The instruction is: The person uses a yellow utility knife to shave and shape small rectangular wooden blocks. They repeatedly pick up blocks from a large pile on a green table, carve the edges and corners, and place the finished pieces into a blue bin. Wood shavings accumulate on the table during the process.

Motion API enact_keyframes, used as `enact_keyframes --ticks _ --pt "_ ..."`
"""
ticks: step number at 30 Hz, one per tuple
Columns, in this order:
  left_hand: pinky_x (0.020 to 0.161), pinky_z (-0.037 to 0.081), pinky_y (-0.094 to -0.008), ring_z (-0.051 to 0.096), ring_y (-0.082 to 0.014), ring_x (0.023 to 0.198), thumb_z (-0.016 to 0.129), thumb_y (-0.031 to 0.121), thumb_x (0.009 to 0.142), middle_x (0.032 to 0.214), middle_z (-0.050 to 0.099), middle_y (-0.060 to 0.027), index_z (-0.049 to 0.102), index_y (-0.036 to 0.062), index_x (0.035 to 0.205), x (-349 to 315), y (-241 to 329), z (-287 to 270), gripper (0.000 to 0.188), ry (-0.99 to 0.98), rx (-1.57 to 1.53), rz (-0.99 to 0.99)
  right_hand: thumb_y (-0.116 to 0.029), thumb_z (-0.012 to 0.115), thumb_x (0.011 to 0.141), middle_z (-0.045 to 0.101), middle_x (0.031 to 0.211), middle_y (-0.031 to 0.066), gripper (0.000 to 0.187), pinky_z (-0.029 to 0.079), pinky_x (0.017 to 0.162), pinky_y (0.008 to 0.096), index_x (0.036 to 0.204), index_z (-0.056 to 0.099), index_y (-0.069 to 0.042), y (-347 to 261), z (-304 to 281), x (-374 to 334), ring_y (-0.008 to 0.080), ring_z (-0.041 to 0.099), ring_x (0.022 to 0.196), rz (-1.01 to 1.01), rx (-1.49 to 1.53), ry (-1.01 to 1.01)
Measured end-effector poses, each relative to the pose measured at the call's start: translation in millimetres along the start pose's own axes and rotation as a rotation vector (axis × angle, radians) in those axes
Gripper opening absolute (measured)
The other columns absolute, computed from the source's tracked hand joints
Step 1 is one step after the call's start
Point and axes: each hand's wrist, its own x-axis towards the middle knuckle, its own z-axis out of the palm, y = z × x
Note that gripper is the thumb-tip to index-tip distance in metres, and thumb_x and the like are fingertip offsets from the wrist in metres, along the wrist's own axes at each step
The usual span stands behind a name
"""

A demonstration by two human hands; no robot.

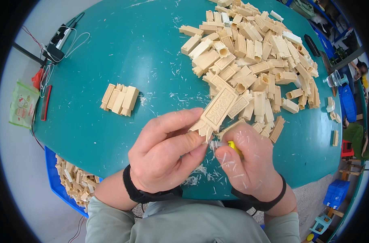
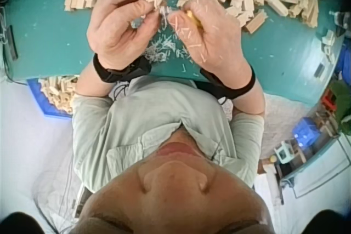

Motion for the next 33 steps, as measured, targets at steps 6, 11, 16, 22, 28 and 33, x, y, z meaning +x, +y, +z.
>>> enact_keyframes --ticks 6,11,16,22,28,33 --pt "0.066 0.053 -0.0287 0.063 -0.0225 0.079 0.065 -0.010 0.067 0.107 0.054 -0.0236 0.058 -0.0029 0.086 2 3 1 0.022 0.057 0.079 0.000 -0.026 0.066 0.079 0.050 0.064 0.0074 0.025 0.038 0.042 0.0316 0.074 0.053 -0.005 0 1 1 0.0235 0.051 0.051 -0.009 -0.055 0.043" --pt "0.062 0.053 -0.0265 0.063 -0.0224 0.076 0.073 -0.005 0.062 0.100 0.061 -0.0191 0.063 0.0004 0.084 4 4 5 0.024 0.125 0.161 -0.014 -0.026 0.066 0.079 0.048 0.063 0.0075 0.026 0.037 0.041 0.0317 0.073 0.052 -0.005 1 0 1 0.0233 0.050 0.051 0.001 -0.095 0.061" --pt "0.062 0.053 -0.0267 0.063 -0.0219 0.076 0.074 -0.005 0.062 0.098 0.061 -0.0180 0.063 0.0011 0.083 3 5 8 0.025 0.154 0.116 -0.014 -0.026 0.065 0.080 0.049 0.063 0.0083 0.026 0.038 0.042 0.0328 0.073 0.051 -0.005 4 0 1 0.0246 0.050 0.051 0.039 -0.090 0.065" --pt "0.072 0.049 -0.0290 0.060 -0.0218 0.087 0.066 -0.008 0.067 0.103 0.057 -0.0185 0.060 -0.0003 0.087 4 4 4 0.022 0.098 -0.107 -0.132 -0.023 0.065 0.080 0.053 0.067 0.0094 0.024 0.041 0.048 0.0283 0.081 0.053 -0.003 0 -9 -2 0.0219 0.052 0.054 0.138 0.154 -0.006" --pt "0.075 0.048 -0.0292 0.059 -0.0200 0.089 0.067 -0.007 0.069 0.102 0.057 -0.0179 0.060 -0.0020 0.085 4 3 6 0.019 0.111 -0.386 -0.216 -0.015 0.061 0.085 0.059 0.079 0.0022 0.020 0.042 0.055 0.0192 0.096 0.053 0.000 2 -11 0 0.0030 0.048 0.065 0.375 0.538 0.139" --pt "0.076 0.048 -0.0295 0.059 -0.0198 0.090 0.067 -0.004 0.071 0.106 0.056 -0.0180 0.061 -0.0026 0.084 5 3 4 0.015 0.084 -0.513 -0.331 -0.008 0.060 0.084 0.058 0.080 0.0022 0.019 0.042 0.056 0.0190 0.101 0.054 0.000 -4 -11 5 0.0039 0.049 0.064 0.477 0.699 0.227"
